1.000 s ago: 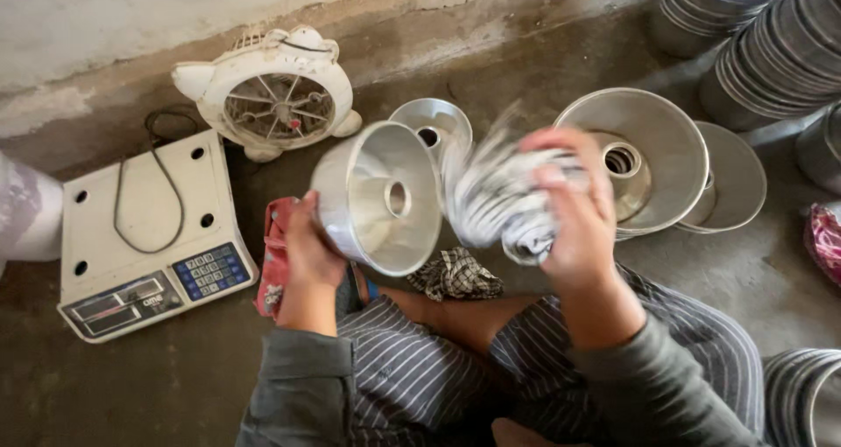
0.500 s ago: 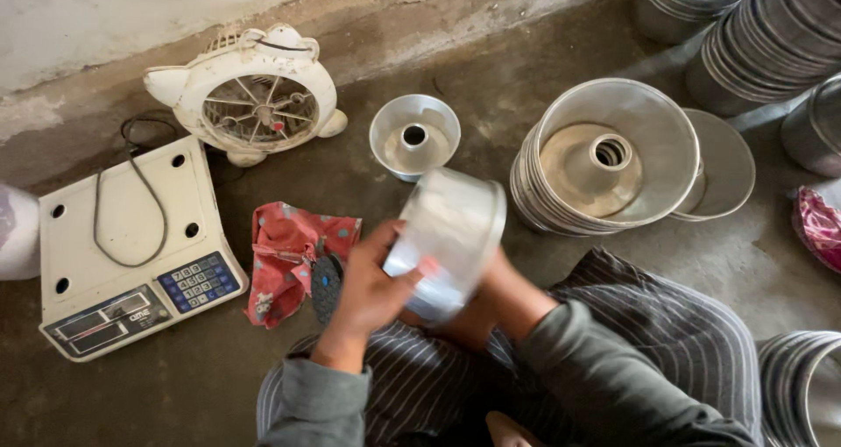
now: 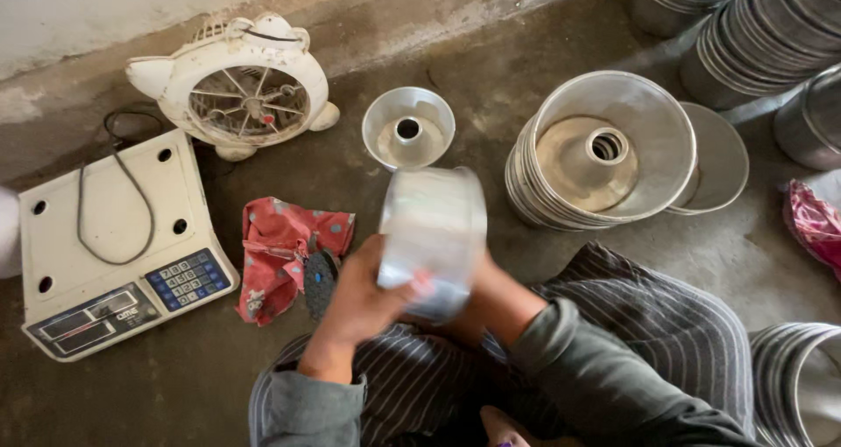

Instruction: The person sits on the floor and wipes the interior and exterior surfaces of metal funnel-shaped objects using a checkered cloth. They handle each funnel one at a time, turning it over to wipe different sides, then place it into a stack.

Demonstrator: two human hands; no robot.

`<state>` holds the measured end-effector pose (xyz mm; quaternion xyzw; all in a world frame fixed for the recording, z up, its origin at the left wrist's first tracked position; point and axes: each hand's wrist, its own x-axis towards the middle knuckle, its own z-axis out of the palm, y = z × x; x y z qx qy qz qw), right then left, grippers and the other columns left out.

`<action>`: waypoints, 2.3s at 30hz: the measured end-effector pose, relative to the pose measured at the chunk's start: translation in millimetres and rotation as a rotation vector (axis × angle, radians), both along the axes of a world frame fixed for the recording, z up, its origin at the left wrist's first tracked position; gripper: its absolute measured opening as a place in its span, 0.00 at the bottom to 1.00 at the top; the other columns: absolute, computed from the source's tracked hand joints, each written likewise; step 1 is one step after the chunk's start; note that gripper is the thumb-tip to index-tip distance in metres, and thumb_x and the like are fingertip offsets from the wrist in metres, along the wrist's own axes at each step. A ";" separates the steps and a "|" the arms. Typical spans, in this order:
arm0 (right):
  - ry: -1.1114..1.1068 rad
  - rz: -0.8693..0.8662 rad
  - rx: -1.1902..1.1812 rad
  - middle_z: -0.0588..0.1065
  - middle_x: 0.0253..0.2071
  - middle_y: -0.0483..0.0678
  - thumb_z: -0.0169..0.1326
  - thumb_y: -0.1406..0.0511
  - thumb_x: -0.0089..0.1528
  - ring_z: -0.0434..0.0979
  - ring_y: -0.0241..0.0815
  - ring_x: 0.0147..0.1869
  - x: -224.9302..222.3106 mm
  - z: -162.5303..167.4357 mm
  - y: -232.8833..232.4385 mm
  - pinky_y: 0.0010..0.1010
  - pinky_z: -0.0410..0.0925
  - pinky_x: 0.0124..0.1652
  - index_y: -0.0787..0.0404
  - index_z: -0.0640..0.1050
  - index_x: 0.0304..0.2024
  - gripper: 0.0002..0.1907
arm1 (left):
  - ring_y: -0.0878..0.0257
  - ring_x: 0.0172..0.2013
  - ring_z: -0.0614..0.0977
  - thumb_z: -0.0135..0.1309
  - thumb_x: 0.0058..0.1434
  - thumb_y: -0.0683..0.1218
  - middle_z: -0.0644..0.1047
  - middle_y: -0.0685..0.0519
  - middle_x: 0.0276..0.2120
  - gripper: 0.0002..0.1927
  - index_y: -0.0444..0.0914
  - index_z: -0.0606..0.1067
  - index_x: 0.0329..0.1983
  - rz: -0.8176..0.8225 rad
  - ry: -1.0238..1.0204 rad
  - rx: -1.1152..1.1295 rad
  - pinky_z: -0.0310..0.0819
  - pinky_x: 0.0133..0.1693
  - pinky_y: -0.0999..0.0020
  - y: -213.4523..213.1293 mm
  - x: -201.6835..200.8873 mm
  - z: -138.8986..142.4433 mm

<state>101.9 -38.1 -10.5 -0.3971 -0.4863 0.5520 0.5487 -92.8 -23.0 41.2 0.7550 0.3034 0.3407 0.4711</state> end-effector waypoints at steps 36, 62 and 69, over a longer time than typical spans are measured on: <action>-0.213 -0.125 -0.018 0.83 0.42 0.50 0.54 0.78 0.58 0.81 0.40 0.46 53.4 -14.5 17.4 0.33 0.73 0.48 0.65 0.81 0.49 0.17 | 0.52 0.37 0.78 0.59 0.68 0.57 0.78 0.41 0.39 0.26 0.30 0.76 0.53 0.239 -0.398 -0.467 0.68 0.39 0.57 28.1 -29.6 -49.9; -0.177 -0.173 0.127 0.75 0.59 0.59 0.57 0.64 0.57 0.74 0.59 0.62 7.7 16.3 -27.6 0.48 0.67 0.61 0.62 0.74 0.61 0.28 | 0.66 0.41 0.82 0.63 0.61 0.45 0.82 0.52 0.42 0.15 0.31 0.79 0.48 0.362 -0.420 -0.279 0.77 0.46 0.69 8.8 17.3 -65.2; -0.761 0.159 0.255 0.76 0.59 0.56 0.63 0.61 0.56 0.74 0.57 0.63 2.6 63.9 -47.9 0.45 0.68 0.59 0.61 0.73 0.63 0.32 | 0.65 0.33 0.81 0.56 0.67 0.58 0.83 0.53 0.35 0.24 0.30 0.79 0.42 0.432 -0.658 -0.563 0.76 0.37 0.70 18.4 22.4 -54.2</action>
